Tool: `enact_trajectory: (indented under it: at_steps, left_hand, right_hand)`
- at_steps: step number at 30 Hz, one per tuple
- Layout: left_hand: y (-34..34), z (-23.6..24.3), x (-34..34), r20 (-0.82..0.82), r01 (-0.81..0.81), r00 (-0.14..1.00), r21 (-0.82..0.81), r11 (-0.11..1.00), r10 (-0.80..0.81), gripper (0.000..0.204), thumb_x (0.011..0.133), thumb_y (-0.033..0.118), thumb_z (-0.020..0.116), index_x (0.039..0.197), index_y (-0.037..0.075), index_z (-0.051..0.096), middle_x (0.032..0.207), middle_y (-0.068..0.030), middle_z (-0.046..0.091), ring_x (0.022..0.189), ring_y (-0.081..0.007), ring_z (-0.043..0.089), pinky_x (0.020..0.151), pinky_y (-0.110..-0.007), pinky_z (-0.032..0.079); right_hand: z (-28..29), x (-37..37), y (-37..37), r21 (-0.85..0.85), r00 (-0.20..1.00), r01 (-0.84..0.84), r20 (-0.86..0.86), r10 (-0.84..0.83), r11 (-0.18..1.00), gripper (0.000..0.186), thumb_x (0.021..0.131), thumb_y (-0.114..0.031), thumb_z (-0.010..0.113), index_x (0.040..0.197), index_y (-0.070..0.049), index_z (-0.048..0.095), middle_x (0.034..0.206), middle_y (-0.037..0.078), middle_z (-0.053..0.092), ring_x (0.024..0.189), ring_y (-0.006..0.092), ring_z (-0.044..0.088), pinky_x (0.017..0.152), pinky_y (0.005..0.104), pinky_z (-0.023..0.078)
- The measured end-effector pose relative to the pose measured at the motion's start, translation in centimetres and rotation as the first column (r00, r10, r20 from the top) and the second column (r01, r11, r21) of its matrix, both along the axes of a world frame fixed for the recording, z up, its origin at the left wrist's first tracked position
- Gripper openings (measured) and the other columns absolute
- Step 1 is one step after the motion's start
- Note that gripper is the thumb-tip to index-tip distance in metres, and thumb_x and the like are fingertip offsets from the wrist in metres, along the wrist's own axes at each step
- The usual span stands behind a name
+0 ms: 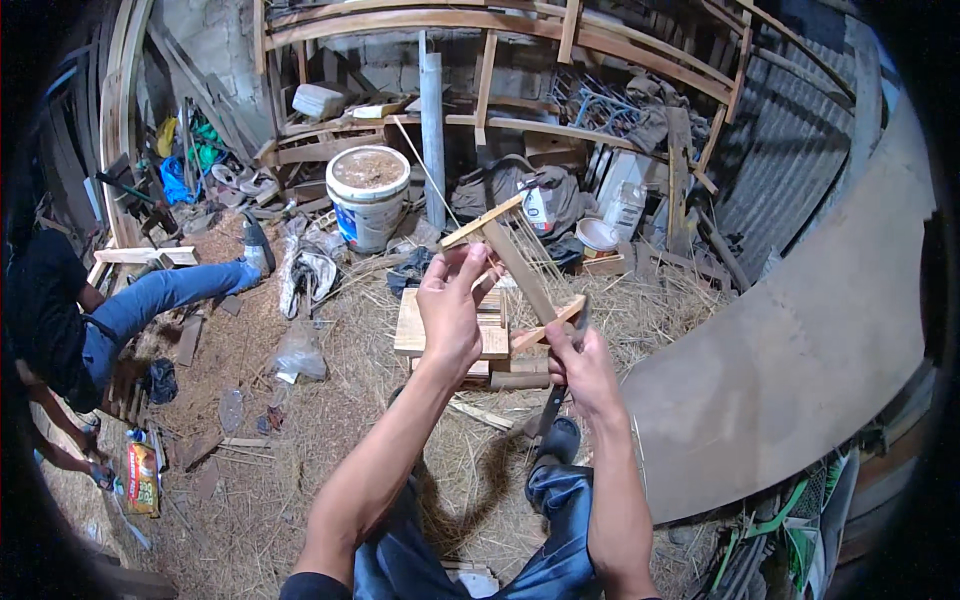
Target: The person is crafting a small wooden structure using a knife and string. They carve thin wooden slats, trim the ends, and tie them together to form a frame.
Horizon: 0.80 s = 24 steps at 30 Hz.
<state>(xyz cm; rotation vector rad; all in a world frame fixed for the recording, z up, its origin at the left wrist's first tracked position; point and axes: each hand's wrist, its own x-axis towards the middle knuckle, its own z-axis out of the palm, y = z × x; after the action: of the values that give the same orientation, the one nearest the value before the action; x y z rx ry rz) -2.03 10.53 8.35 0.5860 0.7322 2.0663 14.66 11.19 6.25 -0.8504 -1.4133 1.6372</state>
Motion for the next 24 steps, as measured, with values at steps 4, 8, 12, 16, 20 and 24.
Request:
enact_trajectory:
  at_steps: [4, 8, 12, 16, 20, 24]
  left_hand:
    - [-1.5, 0.3, 0.1, -0.257, 0.033, 0.965, -0.098, 0.995, -0.058, 0.019, 0.085, 0.017, 0.063, 0.095, 0.002, 0.057, 0.082, -0.0033, 0.059, 0.08, -0.0098, 0.058, 0.073, -0.025, 0.048]
    - [-2.3, -0.2, 0.2, -0.464, 0.132, 0.876, -0.035, 0.991, -0.133, 0.014, 0.086, 0.014, 0.061, 0.09, 0.001, 0.057, 0.08, -0.0049, 0.06, 0.075, -0.0108, 0.059, 0.071, -0.025, 0.049]
    - [-2.0, -0.9, 0.3, -0.556, 0.144, 0.825, 0.036, 0.989, -0.1, 0.015, 0.087, 0.012, 0.059, 0.09, -0.002, 0.056, 0.083, -0.0067, 0.061, 0.075, -0.0126, 0.06, 0.072, -0.027, 0.05]
    - [-3.2, -0.6, 0.9, -0.76, 0.028, 0.65, -0.002, 1.0, -0.02, 0.016, 0.086, 0.011, 0.06, 0.093, -0.003, 0.06, 0.086, -0.0072, 0.064, 0.08, -0.0119, 0.061, 0.072, -0.026, 0.05]
    - [-4.0, -0.2, 1.0, -0.83, 0.032, 0.557, 0.063, 0.998, 0.035, 0.014, 0.085, 0.008, 0.06, 0.094, -0.003, 0.062, 0.085, -0.0096, 0.067, 0.08, -0.0139, 0.064, 0.07, -0.026, 0.05]
    - [-4.2, 0.0, 1.5, -0.796, -0.06, 0.564, 0.225, 0.973, 0.218, 0.013, 0.08, 0.003, 0.063, 0.09, -0.005, 0.063, 0.078, -0.0131, 0.068, 0.071, -0.0181, 0.067, 0.062, -0.027, 0.052]
  right_hand:
    - [0.9, 0.1, -0.2, 0.124, 0.991, 0.13, 0.0, -0.131, 0.984, 0.032, 0.093, -0.026, 0.05, 0.114, -0.003, 0.044, 0.082, 0.009, 0.064, 0.046, -0.0007, 0.029, 0.04, 0.0156, 0.025]
    - [1.0, 0.3, -0.3, 0.133, 0.987, 0.11, -0.13, -0.092, 0.985, 0.03, 0.096, -0.027, 0.043, 0.113, -0.004, 0.045, 0.093, 0.014, 0.065, 0.046, -0.0013, 0.029, 0.039, 0.0153, 0.024]
    - [0.7, -0.3, -0.6, 0.06, 0.995, 0.093, -0.049, -0.09, 0.994, 0.021, 0.094, -0.024, 0.047, 0.107, -0.007, 0.047, 0.069, -0.004, 0.051, 0.048, 0.0, 0.031, 0.04, 0.0153, 0.025]
    - [0.5, -0.1, -0.5, -0.05, 0.997, -0.011, -0.078, 0.007, 0.999, 0.021, 0.093, -0.024, 0.049, 0.108, -0.008, 0.047, 0.064, -0.008, 0.038, 0.05, 0.0006, 0.032, 0.042, 0.0146, 0.025]
    - [0.4, 0.4, 0.0, -0.057, 0.96, -0.015, -0.279, -0.002, 0.998, 0.018, 0.093, -0.027, 0.05, 0.092, -0.009, 0.048, 0.066, -0.006, 0.041, 0.05, 0.0018, 0.03, 0.042, 0.0158, 0.025]
    - [-0.2, 0.2, 0.1, -0.117, 0.958, -0.025, -0.285, -0.009, 0.993, 0.026, 0.093, -0.03, 0.049, 0.097, -0.004, 0.054, 0.068, -0.003, 0.045, 0.051, 0.0035, 0.035, 0.044, 0.0182, 0.029]
